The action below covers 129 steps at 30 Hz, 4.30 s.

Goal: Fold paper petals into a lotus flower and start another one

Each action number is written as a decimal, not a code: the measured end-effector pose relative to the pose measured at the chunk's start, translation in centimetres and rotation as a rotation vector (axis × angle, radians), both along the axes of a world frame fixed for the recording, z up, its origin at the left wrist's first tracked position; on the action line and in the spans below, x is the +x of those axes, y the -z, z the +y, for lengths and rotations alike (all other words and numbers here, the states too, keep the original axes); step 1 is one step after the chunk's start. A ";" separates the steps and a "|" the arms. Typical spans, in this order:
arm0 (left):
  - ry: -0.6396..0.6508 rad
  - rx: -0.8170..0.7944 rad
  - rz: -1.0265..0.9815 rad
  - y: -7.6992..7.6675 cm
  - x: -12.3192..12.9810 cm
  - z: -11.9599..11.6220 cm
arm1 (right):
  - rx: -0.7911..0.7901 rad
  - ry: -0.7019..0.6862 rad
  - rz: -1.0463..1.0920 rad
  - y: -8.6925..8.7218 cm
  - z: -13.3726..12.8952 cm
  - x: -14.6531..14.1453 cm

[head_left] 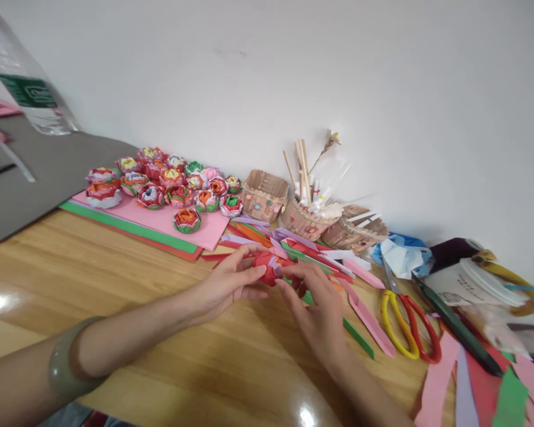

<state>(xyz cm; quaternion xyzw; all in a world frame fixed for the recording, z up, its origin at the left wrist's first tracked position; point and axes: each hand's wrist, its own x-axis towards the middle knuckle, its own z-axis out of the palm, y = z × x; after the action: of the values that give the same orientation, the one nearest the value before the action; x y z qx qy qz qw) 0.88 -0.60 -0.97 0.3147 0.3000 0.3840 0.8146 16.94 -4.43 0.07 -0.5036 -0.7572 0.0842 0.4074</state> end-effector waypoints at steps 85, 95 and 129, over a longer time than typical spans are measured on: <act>0.034 0.236 0.233 -0.2 0.1 0.0 | -0.394 -0.075 0.288 -1.1 0.6 0.4; -0.012 0.214 0.248 -0.2 0.3 0.1 | -0.349 -0.068 0.229 -1.4 0.7 0.5; 0.002 0.356 0.284 1.0 0.2 0.3 | -0.730 -0.204 0.546 -1.2 1.3 1.0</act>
<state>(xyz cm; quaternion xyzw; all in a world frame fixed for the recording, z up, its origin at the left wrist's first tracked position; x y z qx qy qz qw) 1.07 -0.28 -1.96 0.5045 0.3389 0.3820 0.6962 17.96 -3.16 1.25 -0.4962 -0.5887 0.5144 0.3776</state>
